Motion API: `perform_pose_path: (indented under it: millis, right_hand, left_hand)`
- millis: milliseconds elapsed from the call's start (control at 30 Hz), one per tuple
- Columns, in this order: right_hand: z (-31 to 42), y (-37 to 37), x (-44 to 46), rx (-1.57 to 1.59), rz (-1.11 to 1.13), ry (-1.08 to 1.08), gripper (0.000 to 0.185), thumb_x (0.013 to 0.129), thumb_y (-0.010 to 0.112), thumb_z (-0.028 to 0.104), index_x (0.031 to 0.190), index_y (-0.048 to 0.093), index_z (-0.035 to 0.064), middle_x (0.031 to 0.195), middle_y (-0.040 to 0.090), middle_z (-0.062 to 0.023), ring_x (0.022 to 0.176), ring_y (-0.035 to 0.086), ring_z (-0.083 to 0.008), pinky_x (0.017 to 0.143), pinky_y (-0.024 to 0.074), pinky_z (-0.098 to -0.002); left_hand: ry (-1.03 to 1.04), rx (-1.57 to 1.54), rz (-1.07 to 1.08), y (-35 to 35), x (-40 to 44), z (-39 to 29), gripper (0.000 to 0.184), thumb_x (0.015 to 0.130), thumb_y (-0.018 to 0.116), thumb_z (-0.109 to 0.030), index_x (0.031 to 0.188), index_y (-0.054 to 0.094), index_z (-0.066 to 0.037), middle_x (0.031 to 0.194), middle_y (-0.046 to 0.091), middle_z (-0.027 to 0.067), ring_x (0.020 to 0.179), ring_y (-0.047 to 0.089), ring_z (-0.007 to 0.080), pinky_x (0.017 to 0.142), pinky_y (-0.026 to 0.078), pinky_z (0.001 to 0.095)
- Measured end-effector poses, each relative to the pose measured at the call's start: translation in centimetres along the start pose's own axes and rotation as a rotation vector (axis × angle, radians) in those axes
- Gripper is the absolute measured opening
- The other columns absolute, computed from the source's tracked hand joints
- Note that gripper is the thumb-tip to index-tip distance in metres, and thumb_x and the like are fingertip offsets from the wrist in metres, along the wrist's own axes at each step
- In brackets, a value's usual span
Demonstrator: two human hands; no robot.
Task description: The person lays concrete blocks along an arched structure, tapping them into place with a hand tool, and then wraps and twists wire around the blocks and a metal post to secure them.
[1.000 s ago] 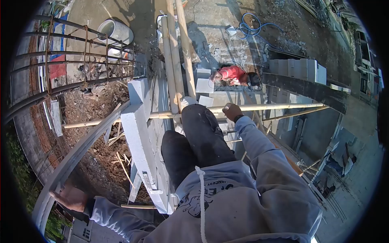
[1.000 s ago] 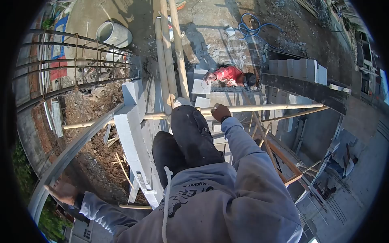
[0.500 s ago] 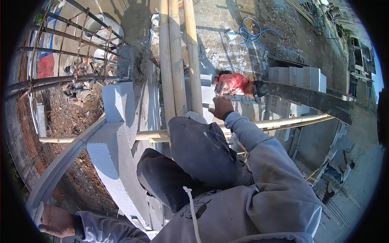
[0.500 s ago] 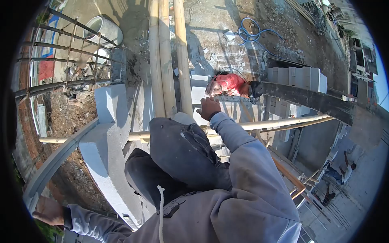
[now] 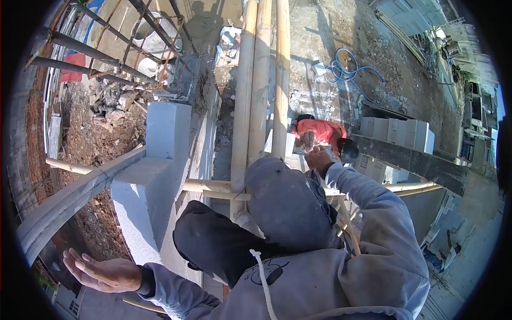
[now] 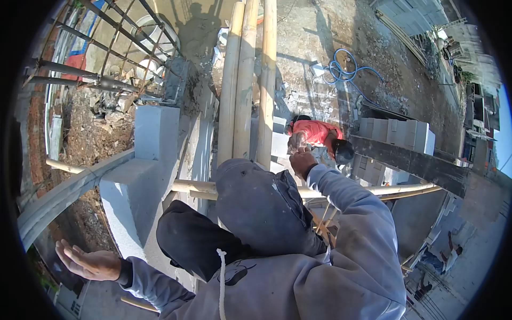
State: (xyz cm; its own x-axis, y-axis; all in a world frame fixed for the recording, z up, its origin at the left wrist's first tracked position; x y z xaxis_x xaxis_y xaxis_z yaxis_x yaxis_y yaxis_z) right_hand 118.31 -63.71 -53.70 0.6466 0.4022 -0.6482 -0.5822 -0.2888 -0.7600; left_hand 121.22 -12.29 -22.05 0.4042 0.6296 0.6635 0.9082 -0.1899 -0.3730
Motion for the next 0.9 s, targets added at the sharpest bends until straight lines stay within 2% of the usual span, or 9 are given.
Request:
perform_pose_path:
  millis: [133, 200, 233, 367, 467, 567, 667, 767, 900]
  right_hand:
    - [-2.9, 1.0, -1.3, -0.085, -0.031, -0.083, 0.015, 0.075, 0.055, 0.015, 0.074, 0.065, 0.0048, 0.075, 0.066, -0.0121, 0.076, 0.063, -0.0265, 0.069, 0.0494, -0.0393]
    - [-4.0, -2.7, -1.9, -0.048, 0.07, -0.016, 0.012, 0.077, 0.055, 0.014, 0.077, 0.065, 0.0091, 0.077, 0.067, -0.0128, 0.073, 0.066, -0.0278, 0.069, 0.052, -0.0396]
    - [-4.8, -3.8, -0.8, -0.02, 0.037, 0.215, 0.013, 0.076, 0.057, 0.017, 0.081, 0.064, 0.0079, 0.076, 0.067, -0.0132, 0.072, 0.066, -0.0295, 0.067, 0.0522, -0.0421]
    - [-6.2, -11.8, 0.6, 0.464, -0.391, 0.377, 0.018, 0.083, 0.055, 0.021, 0.091, 0.066, 0.0102, 0.077, 0.063, -0.0217, 0.075, 0.062, -0.0393, 0.068, 0.0498, -0.0458]
    - [-2.9, -20.2, 1.0, 0.627, -0.242, 0.061, 0.023, 0.082, 0.056, 0.017, 0.102, 0.066, 0.0099, 0.082, 0.063, -0.023, 0.079, 0.061, -0.0397, 0.069, 0.0488, -0.0422]
    - [-0.3, -25.4, 2.8, 0.87, -0.191, -0.28, 0.021, 0.087, 0.055, 0.011, 0.103, 0.065, 0.0017, 0.088, 0.067, -0.013, 0.077, 0.063, -0.0214, 0.072, 0.0482, -0.0307]
    - [2.6, -30.5, 4.4, 0.959, -0.051, -0.422, 0.023, 0.089, 0.057, 0.015, 0.1, 0.063, -0.005, 0.088, 0.067, -0.0096, 0.08, 0.062, -0.0164, 0.072, 0.0479, -0.0295]
    - [4.6, -31.2, 6.2, 1.206, -0.024, -0.601, 0.025, 0.09, 0.058, 0.018, 0.105, 0.065, -0.0015, 0.089, 0.067, -0.0089, 0.078, 0.059, -0.0124, 0.073, 0.0464, -0.0263]
    - [6.5, -31.5, 8.1, 1.153, -0.104, -0.647, 0.033, 0.088, 0.061, 0.026, 0.104, 0.065, -0.0026, 0.083, 0.066, -0.0048, 0.071, 0.055, -0.0104, 0.066, 0.0437, -0.0225]
  left_hand:
    - [0.029, -0.068, 0.087, -0.3, -1.8, 0.3, 0.042, 0.096, 0.043, -0.023, 0.125, 0.045, 0.008, 0.127, 0.048, 0.0194, 0.12, 0.047, 0.0281, 0.103, 0.033, 0.0367]
    - [-0.012, -0.108, 0.13, -0.1, -2.5, -0.5, 0.045, 0.097, 0.04, -0.024, 0.127, 0.04, 0.01, 0.13, 0.045, 0.0209, 0.121, 0.045, 0.0298, 0.107, 0.031, 0.0406]
    - [-0.058, -0.12, 0.113, -0.1, -3.0, -0.8, 0.044, 0.097, 0.039, -0.024, 0.127, 0.041, 0.009, 0.129, 0.045, 0.0226, 0.121, 0.046, 0.0311, 0.106, 0.031, 0.042]
    - [-0.219, -0.37, 0.395, -0.1, -5.2, -1.0, 0.04, 0.095, 0.044, -0.02, 0.124, 0.044, 0.008, 0.124, 0.05, 0.0226, 0.114, 0.05, 0.0296, 0.101, 0.035, 0.0396]
    - [-0.16, -0.246, 0.74, 0.2, -5.1, -1.5, 0.031, 0.086, 0.06, -0.014, 0.111, 0.054, 0.003, 0.11, 0.058, 0.0179, 0.104, 0.055, 0.0249, 0.092, 0.04, 0.0362]
    - [-0.089, -0.201, 0.964, 1.5, -5.5, -1.7, 0.041, 0.085, 0.064, -0.022, 0.116, 0.053, 0.003, 0.109, 0.058, 0.0203, 0.1, 0.058, 0.0291, 0.09, 0.043, 0.0367]
    - [0.064, -0.215, 1.1, 3.1, -6.7, -0.6, 0.05, 0.086, 0.064, -0.026, 0.124, 0.048, 0.002, 0.115, 0.056, 0.0219, 0.098, 0.059, 0.0306, 0.089, 0.045, 0.0364]
    - [0.063, -0.26, 1.219, 4.3, -8.5, -0.2, 0.056, 0.085, 0.065, -0.023, 0.13, 0.042, 0.001, 0.125, 0.052, 0.0205, 0.114, 0.052, 0.0348, 0.097, 0.039, 0.041]
    - [-0.38, -0.398, 1.479, 4.5, -11.9, 0.9, 0.046, 0.092, 0.054, -0.026, 0.128, 0.043, 0.001, 0.123, 0.053, 0.0189, 0.113, 0.052, 0.034, 0.095, 0.041, 0.0412]
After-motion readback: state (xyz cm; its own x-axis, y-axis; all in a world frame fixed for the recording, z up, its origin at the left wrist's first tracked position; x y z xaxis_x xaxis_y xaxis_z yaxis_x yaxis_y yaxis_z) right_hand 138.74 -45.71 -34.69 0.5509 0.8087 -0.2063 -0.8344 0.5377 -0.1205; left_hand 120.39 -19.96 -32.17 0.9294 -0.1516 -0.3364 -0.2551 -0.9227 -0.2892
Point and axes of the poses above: each hand's wrist, its own x-axis towards the middle knuckle, its own y-axis out of the palm, z = x × y, the point moved 2 cm from there along x, towards the middle knuckle
